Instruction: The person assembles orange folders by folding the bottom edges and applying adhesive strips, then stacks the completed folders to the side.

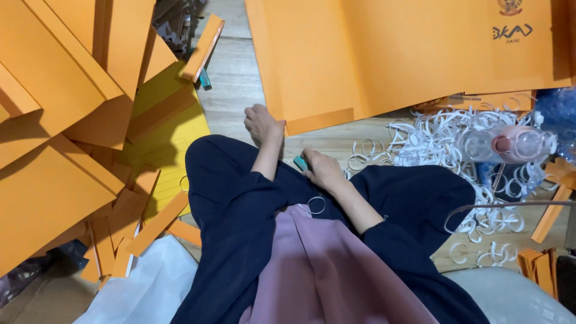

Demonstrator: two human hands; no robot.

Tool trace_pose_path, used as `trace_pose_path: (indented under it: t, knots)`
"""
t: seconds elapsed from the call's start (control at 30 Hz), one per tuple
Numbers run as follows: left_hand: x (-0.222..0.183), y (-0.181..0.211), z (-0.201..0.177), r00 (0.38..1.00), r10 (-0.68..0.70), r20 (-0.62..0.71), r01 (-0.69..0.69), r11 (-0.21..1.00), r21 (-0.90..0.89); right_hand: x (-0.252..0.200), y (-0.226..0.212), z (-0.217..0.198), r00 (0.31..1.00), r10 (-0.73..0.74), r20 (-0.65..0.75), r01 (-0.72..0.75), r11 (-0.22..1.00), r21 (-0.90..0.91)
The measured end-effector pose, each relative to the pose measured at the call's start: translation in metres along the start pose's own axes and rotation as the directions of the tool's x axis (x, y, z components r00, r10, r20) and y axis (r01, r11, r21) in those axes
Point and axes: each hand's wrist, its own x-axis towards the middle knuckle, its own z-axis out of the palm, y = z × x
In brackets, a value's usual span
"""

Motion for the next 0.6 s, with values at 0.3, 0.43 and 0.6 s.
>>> trace_pose_path:
  t: [0.3, 0.43, 0.6]
  knots:
    - [-0.046, 0.015, -0.030, 0.849, 0.444, -0.285, -0.515, 0.817, -0.261, 0.006, -0.011, -0.109, 0.588, -0.418, -0.693, 0.276, 0.908, -0.314]
    - [-0.062, 0.035, -0.065, 0.732, 0.559, -0.389, -0.635, 0.767, -0.091, 0.034, -0.005, -0.185, 0.513, -0.426, -0.745, -0.111, 0.828, -0.550]
    - [-0.072, 0.062, -0.119, 0.452, 0.812, -0.369, -0.887, 0.453, -0.091, 0.048, 0.013, -0.276, 0.318, -0.755, -0.574, -0.254, 0.516, -0.818]
